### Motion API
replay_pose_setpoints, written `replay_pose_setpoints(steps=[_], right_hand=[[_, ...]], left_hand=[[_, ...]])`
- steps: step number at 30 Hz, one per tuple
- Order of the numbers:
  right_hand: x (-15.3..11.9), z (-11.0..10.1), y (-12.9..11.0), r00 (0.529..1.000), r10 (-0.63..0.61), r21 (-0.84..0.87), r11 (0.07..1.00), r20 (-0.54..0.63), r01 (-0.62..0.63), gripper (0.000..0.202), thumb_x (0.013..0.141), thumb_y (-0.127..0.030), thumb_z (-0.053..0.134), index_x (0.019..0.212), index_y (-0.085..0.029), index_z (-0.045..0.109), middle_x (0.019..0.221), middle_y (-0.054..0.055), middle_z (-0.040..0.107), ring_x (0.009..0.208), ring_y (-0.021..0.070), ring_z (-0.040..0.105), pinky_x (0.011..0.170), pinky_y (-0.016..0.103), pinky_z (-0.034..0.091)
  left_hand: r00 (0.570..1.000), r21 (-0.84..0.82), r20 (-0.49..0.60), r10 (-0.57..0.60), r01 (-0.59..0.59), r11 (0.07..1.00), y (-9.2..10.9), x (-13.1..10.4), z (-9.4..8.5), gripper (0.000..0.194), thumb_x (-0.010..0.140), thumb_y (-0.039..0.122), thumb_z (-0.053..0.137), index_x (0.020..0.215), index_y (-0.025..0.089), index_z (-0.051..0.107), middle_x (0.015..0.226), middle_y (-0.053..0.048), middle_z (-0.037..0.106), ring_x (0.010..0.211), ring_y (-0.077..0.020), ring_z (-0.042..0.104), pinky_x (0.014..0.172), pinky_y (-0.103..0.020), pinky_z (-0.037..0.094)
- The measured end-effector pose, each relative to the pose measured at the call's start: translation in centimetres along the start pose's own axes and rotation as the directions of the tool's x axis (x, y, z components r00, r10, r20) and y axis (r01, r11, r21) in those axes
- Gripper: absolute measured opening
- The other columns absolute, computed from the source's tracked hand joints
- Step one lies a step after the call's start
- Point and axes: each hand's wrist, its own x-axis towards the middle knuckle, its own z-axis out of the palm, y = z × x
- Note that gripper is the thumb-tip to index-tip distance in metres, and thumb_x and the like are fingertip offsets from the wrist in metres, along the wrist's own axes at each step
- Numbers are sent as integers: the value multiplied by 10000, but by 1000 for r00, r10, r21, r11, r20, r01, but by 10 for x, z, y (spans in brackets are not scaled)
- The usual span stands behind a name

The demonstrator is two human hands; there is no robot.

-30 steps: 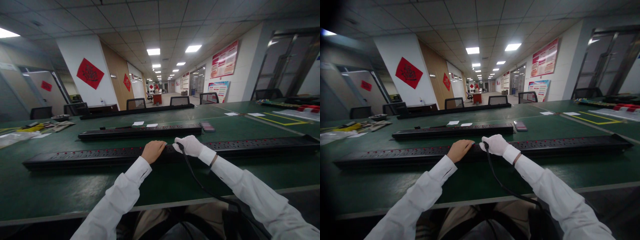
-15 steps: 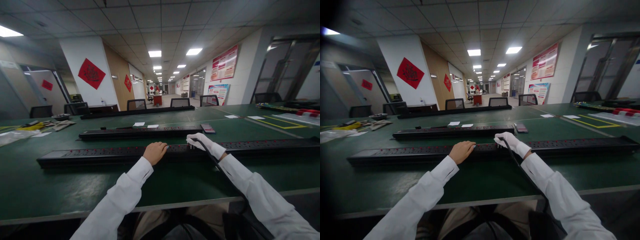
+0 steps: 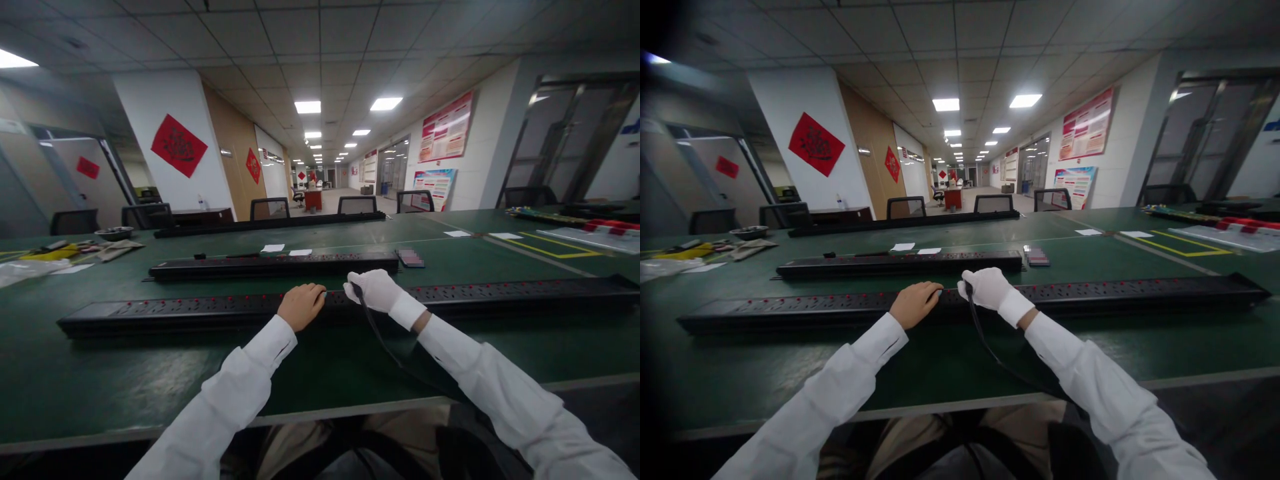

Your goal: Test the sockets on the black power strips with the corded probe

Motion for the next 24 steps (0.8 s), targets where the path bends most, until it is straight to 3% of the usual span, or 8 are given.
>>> replay_pose_setpoints(steps=[5,10,14,24], right_hand=[[8,-3,2,991,-36,-173,983,128,58,335,826,-393,319,770,-187,577,593,41,614,545,128,539,515,223,209],[-1,0,-2,999,50,-204,978,4,-48,389,859,-415,270,775,-201,584,584,30,615,532,119,537,514,220,202],[-7,0,-8,998,24,-159,987,-64,-34,355,863,-383,293,776,-204,587,619,20,630,532,103,530,522,214,220],[-6,1,-1,998,42,-82,996,-44,-45,328,854,-399,322,761,-221,582,551,-8,591,499,91,514,512,204,225]], left_hand=[[1000,-10,9,2,-2,1000,0,0,0,295,881,308,330,1054,218,550,918,-27,621,827,-166,576,743,-288,423],[1000,-4,4,-8,8,1000,1,0,-1,297,881,310,329,1058,222,552,909,-29,623,832,-170,576,743,-291,425],[1000,-6,-6,-4,4,1000,1,0,0,297,880,312,333,1060,223,551,913,-29,625,838,-173,574,749,-295,423],[1000,-21,7,-6,6,1000,1,0,-3,297,883,300,326,1060,219,551,925,-29,625,850,-161,574,775,-287,419]])
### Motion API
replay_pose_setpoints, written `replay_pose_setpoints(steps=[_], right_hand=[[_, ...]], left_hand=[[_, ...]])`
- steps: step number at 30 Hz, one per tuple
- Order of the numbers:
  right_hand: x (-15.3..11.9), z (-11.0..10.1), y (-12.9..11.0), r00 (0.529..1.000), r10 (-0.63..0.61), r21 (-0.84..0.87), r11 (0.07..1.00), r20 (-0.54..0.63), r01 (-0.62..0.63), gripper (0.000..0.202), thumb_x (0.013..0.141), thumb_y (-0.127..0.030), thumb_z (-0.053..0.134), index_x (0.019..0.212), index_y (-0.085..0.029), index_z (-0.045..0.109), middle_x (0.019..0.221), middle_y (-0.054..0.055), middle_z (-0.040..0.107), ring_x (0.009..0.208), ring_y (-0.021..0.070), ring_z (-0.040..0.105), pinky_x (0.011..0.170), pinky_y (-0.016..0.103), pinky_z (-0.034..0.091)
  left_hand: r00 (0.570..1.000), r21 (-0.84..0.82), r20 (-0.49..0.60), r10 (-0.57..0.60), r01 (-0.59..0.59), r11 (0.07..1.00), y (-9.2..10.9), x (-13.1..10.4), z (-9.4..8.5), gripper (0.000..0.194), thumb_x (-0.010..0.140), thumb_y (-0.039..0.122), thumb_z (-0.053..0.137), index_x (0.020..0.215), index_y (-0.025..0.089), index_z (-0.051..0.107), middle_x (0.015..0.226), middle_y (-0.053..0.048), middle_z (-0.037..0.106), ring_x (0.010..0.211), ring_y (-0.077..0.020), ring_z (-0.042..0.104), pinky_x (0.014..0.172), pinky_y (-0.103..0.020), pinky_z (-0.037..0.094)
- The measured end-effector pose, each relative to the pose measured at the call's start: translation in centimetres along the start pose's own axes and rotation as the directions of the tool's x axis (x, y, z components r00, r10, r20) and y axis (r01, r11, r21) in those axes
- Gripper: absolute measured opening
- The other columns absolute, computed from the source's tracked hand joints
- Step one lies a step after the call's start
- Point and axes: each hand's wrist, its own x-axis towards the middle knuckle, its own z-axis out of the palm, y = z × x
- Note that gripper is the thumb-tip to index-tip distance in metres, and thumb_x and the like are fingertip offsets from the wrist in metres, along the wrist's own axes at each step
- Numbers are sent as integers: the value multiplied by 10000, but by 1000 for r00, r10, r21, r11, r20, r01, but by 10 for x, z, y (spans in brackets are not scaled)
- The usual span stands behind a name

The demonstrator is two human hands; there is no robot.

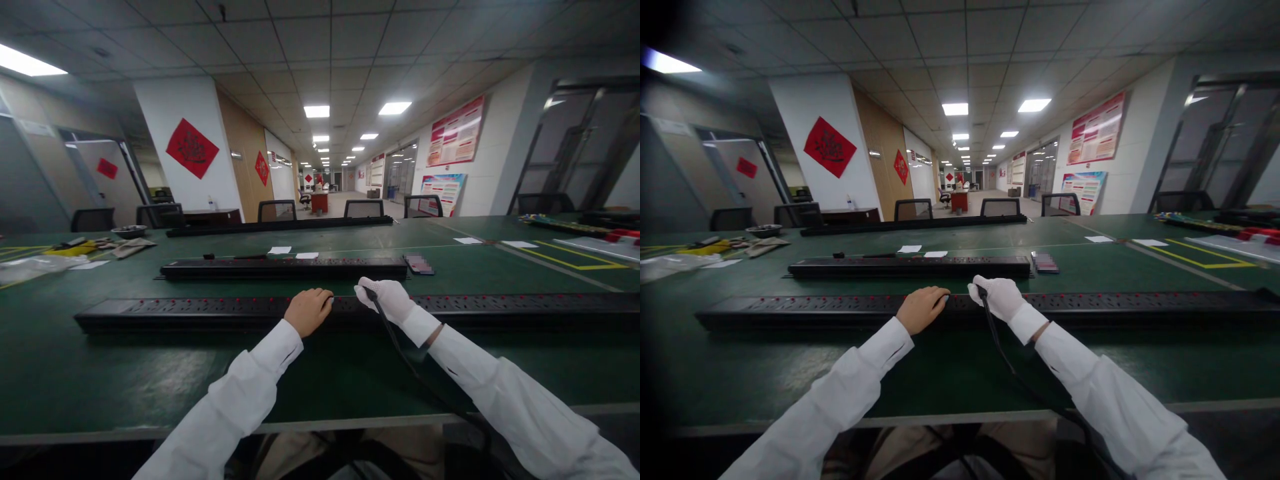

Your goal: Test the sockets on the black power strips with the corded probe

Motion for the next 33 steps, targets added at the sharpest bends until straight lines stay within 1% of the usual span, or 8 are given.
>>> replay_pose_setpoints(steps=[5,9,13,21,26,29,33], right_hand=[[-3,-1,-5,998,-47,-69,996,37,50,321,862,-394,311,798,-229,579,609,1,619,514,98,517,505,214,201],[-5,1,-4,998,-22,-83,996,61,27,371,861,-444,293,803,-226,587,586,2,609,510,100,513,497,216,197],[-6,2,-1,998,-28,-74,997,62,33,387,855,-475,293,819,-234,593,594,2,612,532,105,526,510,213,206],[-8,1,-2,999,-17,-73,997,50,20,395,857,-492,292,808,-233,587,600,3,616,536,110,524,509,215,189],[-9,2,-4,998,7,-69,998,55,-3,414,861,-495,281,821,-217,585,614,12,621,557,112,533,512,222,189],[-9,2,-5,997,28,-76,997,71,-22,428,862,-497,265,824,-211,581,618,20,622,552,114,531,507,231,182],[-9,2,-5,996,36,-75,997,87,-29,429,861,-506,259,830,-215,573,615,17,620,553,115,531,504,237,171]], left_hand=[[1000,-5,-7,-4,4,1000,0,0,0,292,881,298,334,1050,214,557,920,-31,625,846,-163,572,766,-288,416],[1000,-1,-15,-7,7,1000,0,0,2,282,878,297,347,1045,213,558,919,-33,625,846,-168,571,767,-297,415],[1000,-1,-13,0,0,1000,0,1,2,282,880,296,343,1046,214,557,925,-32,624,850,-167,570,766,-295,415],[1000,12,5,21,-21,1000,-1,0,2,301,887,286,329,1100,218,529,927,-32,616,868,-164,571,779,-289,418],[998,-21,-24,66,-66,998,-2,-1,3,331,869,212,362,1183,225,465,1037,-37,578,920,-153,551,816,-283,420],[995,-47,-37,90,-92,995,-2,-2,2,356,837,147,389,1171,236,473,1094,-34,547,954,-156,531,844,-291,418],[993,-86,-61,101,-106,991,0,-3,-2,375,810,87,382,1128,245,502,1115,-25,528,965,-156,520,857,-297,422]])
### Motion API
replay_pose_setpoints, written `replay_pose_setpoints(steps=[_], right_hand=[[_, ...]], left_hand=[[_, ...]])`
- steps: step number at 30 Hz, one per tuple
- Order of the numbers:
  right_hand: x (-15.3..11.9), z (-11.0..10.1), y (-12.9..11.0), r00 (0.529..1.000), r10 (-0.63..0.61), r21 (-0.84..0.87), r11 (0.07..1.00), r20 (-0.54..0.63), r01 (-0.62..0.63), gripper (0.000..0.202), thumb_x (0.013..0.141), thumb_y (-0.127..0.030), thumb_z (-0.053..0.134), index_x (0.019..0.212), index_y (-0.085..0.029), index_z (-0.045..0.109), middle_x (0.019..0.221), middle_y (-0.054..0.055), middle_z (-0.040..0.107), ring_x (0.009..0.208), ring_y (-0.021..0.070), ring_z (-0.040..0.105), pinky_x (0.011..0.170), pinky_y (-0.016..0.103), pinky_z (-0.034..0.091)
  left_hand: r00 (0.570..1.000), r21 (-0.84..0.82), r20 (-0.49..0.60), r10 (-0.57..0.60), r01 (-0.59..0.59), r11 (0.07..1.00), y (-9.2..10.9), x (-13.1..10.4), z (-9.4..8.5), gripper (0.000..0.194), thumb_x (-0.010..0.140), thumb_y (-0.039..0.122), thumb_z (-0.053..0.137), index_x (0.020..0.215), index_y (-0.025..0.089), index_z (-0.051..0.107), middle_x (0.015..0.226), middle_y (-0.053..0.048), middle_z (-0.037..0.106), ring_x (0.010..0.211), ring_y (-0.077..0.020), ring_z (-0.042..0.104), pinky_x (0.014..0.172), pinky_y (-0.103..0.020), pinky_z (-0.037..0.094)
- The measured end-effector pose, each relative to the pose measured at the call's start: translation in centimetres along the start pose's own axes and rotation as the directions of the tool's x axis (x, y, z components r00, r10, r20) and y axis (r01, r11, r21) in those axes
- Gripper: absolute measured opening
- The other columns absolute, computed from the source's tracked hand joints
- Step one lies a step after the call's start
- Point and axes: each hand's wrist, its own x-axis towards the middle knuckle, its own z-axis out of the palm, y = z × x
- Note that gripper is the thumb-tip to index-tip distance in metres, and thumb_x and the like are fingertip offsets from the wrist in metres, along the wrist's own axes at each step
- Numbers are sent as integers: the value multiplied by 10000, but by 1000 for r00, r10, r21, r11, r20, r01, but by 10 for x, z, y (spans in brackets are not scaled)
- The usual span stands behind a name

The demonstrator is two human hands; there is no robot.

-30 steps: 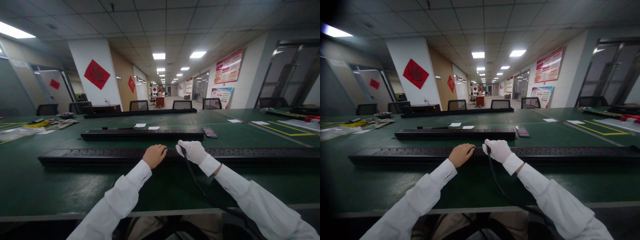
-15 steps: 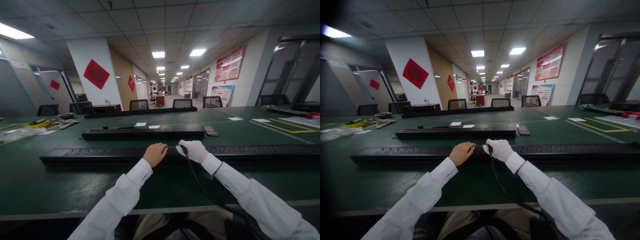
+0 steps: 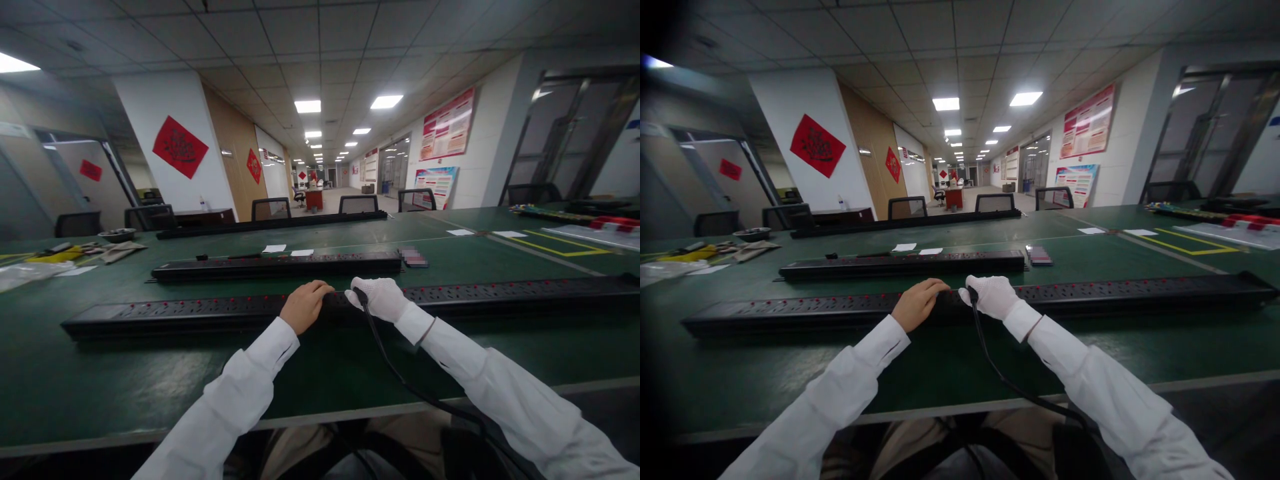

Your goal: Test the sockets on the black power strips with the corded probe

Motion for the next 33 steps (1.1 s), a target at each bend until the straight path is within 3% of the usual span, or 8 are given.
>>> replay_pose_setpoints(steps=[14,33], right_hand=[[0,0,0,1000,-6,3,1000,-6,6,425,857,-508,272,841,-216,580,635,22,631,576,120,548,512,227,192],[0,-1,0,1000,-4,-4,1000,-8,4,407,857,-504,287,832,-218,575,625,15,629,561,119,542,507,232,172]], left_hand=[[999,-19,9,40,-40,999,-2,0,2,395,812,89,381,1138,268,514,1087,-17,539,969,-150,513,876,-297,422],[997,-12,79,-24,25,1000,1,1,-1,397,826,96,358,1144,290,496,1106,-6,528,932,-150,543,827,-275,433]])
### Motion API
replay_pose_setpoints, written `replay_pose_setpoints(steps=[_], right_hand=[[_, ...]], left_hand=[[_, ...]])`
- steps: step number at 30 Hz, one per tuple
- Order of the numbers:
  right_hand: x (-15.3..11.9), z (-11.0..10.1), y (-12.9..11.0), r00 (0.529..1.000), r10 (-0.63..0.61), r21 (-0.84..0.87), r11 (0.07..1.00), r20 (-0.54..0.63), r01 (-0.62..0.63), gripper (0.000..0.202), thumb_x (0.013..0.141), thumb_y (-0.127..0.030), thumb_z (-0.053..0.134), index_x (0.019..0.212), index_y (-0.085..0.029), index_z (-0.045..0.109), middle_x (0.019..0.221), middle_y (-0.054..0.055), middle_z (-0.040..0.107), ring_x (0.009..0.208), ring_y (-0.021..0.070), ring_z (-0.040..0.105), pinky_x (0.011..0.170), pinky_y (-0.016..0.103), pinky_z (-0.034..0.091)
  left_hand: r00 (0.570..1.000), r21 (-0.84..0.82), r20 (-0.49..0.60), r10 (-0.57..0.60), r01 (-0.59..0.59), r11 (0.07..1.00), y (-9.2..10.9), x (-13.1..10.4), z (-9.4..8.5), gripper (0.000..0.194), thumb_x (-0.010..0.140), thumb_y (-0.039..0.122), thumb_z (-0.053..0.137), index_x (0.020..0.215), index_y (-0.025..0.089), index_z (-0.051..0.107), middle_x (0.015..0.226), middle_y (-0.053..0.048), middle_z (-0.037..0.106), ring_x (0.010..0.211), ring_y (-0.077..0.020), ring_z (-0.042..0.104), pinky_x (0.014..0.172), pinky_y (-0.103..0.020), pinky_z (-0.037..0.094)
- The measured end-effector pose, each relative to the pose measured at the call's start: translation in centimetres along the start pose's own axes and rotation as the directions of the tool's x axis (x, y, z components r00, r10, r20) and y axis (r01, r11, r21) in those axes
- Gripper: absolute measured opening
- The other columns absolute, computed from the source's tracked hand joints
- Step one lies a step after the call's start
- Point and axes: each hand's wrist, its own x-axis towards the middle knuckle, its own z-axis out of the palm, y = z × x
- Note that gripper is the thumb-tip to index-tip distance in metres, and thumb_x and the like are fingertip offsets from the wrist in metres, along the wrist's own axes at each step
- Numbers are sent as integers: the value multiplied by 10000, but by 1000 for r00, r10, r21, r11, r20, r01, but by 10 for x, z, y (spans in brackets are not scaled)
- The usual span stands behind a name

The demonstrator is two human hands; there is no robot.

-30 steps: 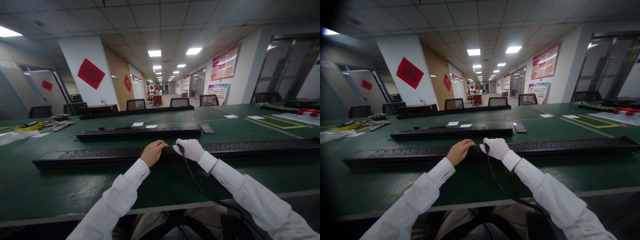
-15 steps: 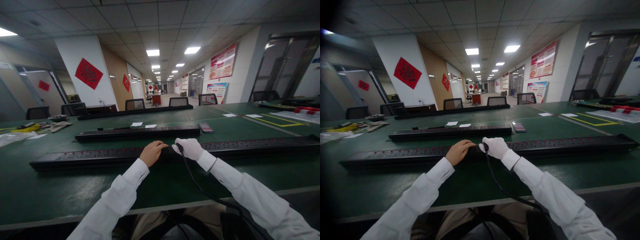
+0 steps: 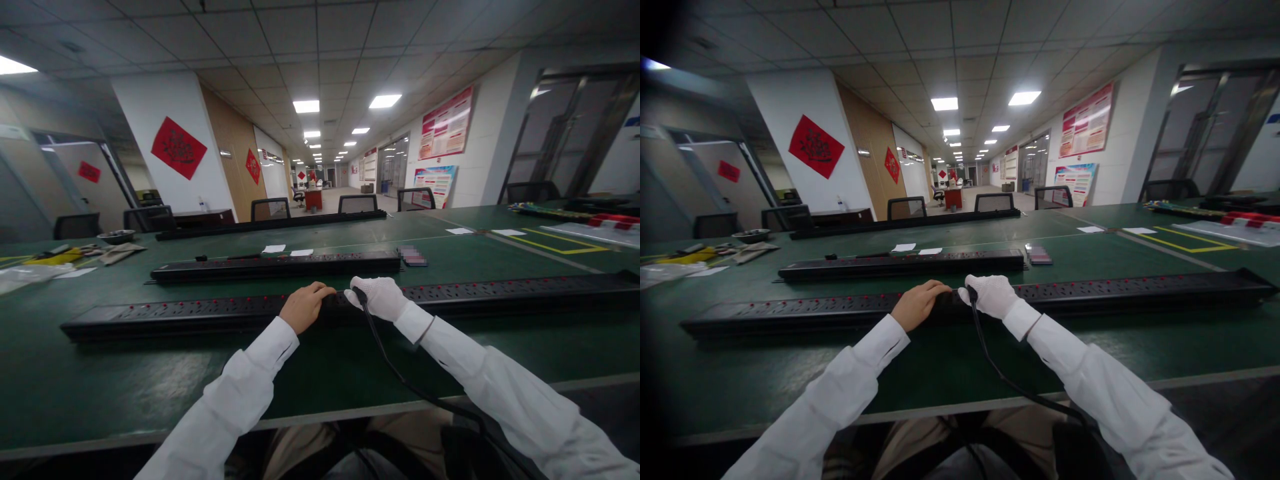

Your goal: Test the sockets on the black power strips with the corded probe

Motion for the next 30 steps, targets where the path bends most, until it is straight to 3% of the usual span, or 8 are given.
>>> replay_pose_setpoints(steps=[15,30], right_hand=[[0,2,2,1000,-10,0,1000,0,10,430,860,-507,259,833,-218,576,624,18,625,548,113,526,504,232,175],[0,3,2,1000,-16,-7,1000,-24,16,406,859,-512,271,820,-238,568,607,-5,613,538,115,525,499,228,159]], left_hand=[[1000,61,1,22,-22,998,-1,2,2,423,784,48,378,1104,282,524,1090,-3,538,917,-153,550,783,-267,449],[1000,-18,-15,11,-11,1000,-5,0,3,354,839,116,359,1132,266,490,1100,0,529,924,-131,544,812,-257,432]])
